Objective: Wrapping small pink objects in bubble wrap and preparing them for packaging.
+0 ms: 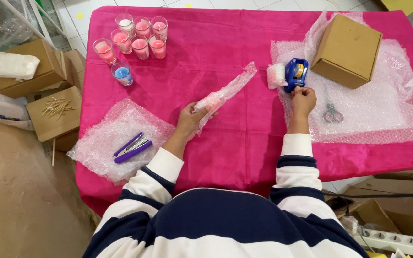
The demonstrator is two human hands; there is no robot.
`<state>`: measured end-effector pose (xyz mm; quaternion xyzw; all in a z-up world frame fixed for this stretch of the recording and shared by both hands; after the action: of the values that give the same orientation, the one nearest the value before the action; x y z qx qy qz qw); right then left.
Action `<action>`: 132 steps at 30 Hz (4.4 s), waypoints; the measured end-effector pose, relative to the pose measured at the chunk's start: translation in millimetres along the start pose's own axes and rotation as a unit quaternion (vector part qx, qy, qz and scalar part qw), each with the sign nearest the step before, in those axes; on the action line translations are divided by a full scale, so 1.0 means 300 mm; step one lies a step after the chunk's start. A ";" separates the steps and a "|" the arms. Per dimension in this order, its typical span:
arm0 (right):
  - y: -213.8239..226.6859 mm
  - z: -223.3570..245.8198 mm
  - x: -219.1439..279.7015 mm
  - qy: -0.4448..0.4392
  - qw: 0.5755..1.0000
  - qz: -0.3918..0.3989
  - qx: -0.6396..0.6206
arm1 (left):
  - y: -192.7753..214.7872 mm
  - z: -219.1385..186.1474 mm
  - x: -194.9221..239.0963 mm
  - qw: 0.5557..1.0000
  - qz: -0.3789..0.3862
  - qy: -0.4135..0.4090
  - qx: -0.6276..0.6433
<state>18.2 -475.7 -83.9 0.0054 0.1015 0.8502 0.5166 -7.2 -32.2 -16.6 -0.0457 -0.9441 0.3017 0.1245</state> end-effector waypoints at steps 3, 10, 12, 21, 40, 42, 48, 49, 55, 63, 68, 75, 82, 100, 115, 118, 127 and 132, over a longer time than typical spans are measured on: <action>0.012 -0.032 -0.022 0.028 0.997 -0.005 0.069 | -0.005 -0.005 0.003 1.000 0.000 -0.003 -0.003; 0.027 0.092 0.105 0.218 0.957 -0.030 0.188 | -0.019 -0.024 0.028 1.000 -0.005 -0.009 -0.023; 0.035 0.088 0.107 0.224 0.971 -0.022 0.086 | -0.020 -0.027 0.035 1.000 -0.007 -0.015 -0.024; 0.110 0.587 0.412 0.403 0.885 0.013 -0.232 | -0.040 -0.037 0.063 1.000 -0.020 0.015 0.018; -0.275 0.520 0.789 0.214 0.856 0.324 -0.342 | 0.005 0.006 -0.208 0.994 -0.032 -0.084 -0.059; -0.286 0.508 0.793 0.232 0.845 0.354 -0.328 | -0.003 -0.020 -0.183 0.994 -0.029 -0.072 -0.075; -0.297 0.505 0.813 0.232 0.843 0.373 -0.310 | -0.014 -0.020 -0.171 0.994 -0.007 -0.071 -0.080; -0.295 0.507 0.814 0.231 0.844 0.373 -0.309 | -0.015 -0.025 -0.168 0.994 -0.008 -0.069 -0.079; -0.291 0.517 0.824 0.248 0.843 0.388 -0.280 | 0.002 -0.024 -0.175 0.992 -0.001 -0.082 -0.094; -0.294 0.502 0.830 0.253 0.847 0.388 -0.261 | 0.012 -0.064 -0.145 0.987 -0.004 -0.111 -0.117; -0.299 0.495 0.830 0.255 0.847 0.389 -0.258 | 0.021 -0.017 -0.177 0.985 -0.006 -0.121 -0.125; -0.301 0.492 0.828 0.255 0.849 0.390 -0.251 | 0.007 -0.036 -0.157 0.981 -0.009 -0.136 -0.136; -0.292 0.499 0.828 0.264 0.844 0.392 -0.253 | 0.006 -0.044 -0.145 0.979 -0.013 -0.156 -0.130; -0.297 0.504 0.840 0.266 0.843 0.392 -0.256 | 0.014 0.012 -0.177 0.979 0.009 -0.174 -0.109; -0.297 0.496 0.829 0.260 0.868 0.378 -0.192 | -0.003 -0.025 -0.152 0.975 -0.005 -0.158 -0.155; -0.295 0.495 0.829 0.252 0.871 0.377 -0.188 | 0.001 -0.015 -0.166 0.973 -0.009 -0.162 -0.162; -0.304 0.475 0.828 0.221 0.875 0.381 -0.199 | 0.001 -0.006 -0.164 0.980 -0.021 -0.159 -0.121; -0.308 0.466 0.827 0.219 0.877 0.370 -0.212 | 0.005 0.001 -0.169 0.985 -0.018 -0.140 -0.101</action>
<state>-0.5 -193.1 13.0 -0.2537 0.0200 0.9599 0.1176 41.6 -39.3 -28.3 0.0016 -0.9786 0.2055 -0.0083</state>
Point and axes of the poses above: each hand's wrist, its own x-axis away from the middle knuckle, its own y-axis out of the back of the hand, z = x × y, the point moved 4 cm from there along -x, towards the middle knuckle, and after that the axes turned 1 degree about -z, right-handed, at the moved point
